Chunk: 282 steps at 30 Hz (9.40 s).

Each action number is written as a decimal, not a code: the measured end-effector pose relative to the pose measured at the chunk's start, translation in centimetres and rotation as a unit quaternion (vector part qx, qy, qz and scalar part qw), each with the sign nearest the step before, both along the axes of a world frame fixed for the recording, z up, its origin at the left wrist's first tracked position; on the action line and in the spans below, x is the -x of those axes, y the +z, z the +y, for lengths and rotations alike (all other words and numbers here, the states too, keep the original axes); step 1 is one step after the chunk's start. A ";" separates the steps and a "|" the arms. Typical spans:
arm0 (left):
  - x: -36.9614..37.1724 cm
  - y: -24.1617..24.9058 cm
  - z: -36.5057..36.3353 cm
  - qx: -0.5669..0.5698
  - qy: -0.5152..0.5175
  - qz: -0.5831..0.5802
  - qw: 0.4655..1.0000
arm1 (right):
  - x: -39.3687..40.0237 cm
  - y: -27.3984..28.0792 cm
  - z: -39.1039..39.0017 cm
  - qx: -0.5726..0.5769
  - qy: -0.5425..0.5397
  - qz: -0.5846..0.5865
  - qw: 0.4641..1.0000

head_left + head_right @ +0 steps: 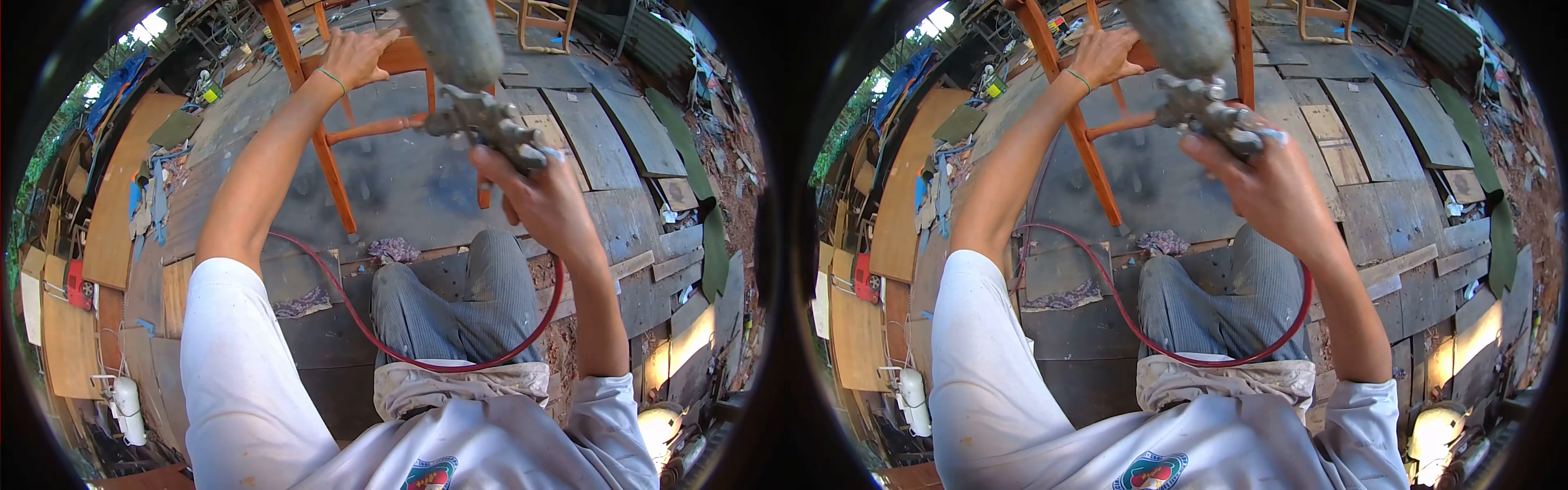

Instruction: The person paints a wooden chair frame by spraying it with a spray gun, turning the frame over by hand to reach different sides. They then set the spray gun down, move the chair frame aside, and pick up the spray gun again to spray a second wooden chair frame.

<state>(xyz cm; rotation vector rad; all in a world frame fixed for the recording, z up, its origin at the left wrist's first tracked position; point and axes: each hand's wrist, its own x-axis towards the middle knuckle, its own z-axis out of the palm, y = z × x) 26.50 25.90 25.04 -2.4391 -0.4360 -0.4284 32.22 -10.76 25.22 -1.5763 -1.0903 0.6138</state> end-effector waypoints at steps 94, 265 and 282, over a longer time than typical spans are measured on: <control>22.0 -25.8 -35.1 0.707 -0.054 -0.068 0.702 | -7.1 -15.1 -9.8 -0.001 -0.286 -0.148 0.947; 14.4 -19.0 -4.9 0.280 0.230 -0.631 0.686 | 3.9 -6.1 -1.5 -0.030 0.048 -0.010 0.998; 27.5 -36.1 -29.8 0.514 0.212 -0.300 0.775 | 4.0 -0.9 7.7 -0.174 0.071 -0.008 0.982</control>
